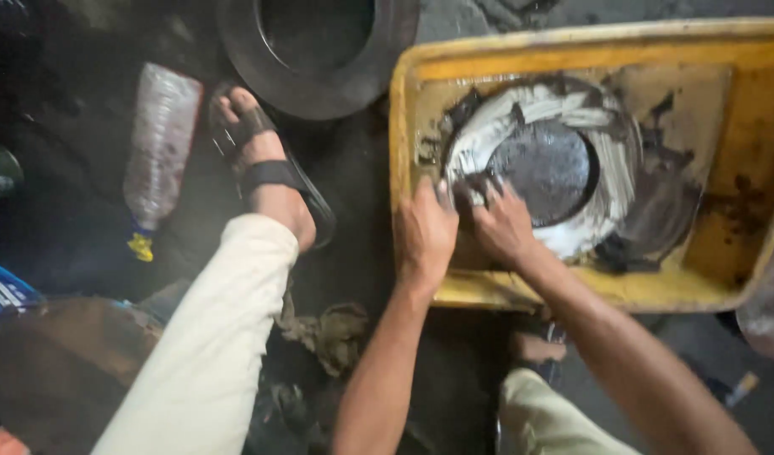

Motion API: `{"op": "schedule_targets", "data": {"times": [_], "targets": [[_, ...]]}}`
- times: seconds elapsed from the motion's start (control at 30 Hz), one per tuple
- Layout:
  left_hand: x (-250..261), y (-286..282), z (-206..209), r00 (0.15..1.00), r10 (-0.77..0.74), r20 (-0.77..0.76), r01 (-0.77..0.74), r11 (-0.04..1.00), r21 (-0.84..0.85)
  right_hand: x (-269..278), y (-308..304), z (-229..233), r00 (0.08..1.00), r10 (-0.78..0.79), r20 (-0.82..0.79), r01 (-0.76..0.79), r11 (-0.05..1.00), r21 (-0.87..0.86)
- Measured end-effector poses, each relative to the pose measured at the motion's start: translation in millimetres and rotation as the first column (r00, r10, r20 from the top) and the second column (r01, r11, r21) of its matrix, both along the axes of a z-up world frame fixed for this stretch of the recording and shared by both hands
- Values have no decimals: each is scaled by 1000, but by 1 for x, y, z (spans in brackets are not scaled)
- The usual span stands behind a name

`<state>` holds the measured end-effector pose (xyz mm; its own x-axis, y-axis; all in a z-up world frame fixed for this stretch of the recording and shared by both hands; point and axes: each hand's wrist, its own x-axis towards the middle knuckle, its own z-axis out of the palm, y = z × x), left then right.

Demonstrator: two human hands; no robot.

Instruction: Cleaning and scrubbing mechanical components, possibly clutch or brake parts, in a cleaning solution.

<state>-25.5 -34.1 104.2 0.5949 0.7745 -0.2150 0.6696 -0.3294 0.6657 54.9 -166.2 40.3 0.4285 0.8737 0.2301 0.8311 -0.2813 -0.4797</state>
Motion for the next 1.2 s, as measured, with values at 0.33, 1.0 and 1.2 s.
{"op": "schedule_targets", "data": {"times": [0.33, 1.0, 1.2], "targets": [[-1, -8, 9, 986, -4, -168, -17, 992, -122, -1, -4, -7, 992, 23, 126, -6, 991, -133], [-19, 28, -6, 851, -458, 258, 433, 889, 150, 5, -21, -17, 989, 70, 127, -64, 997, -47], [-14, 43, -24, 823, -433, 368, 254, 859, 444, 2, -11, -9, 998, 41, 42, -40, 999, -24]]}}
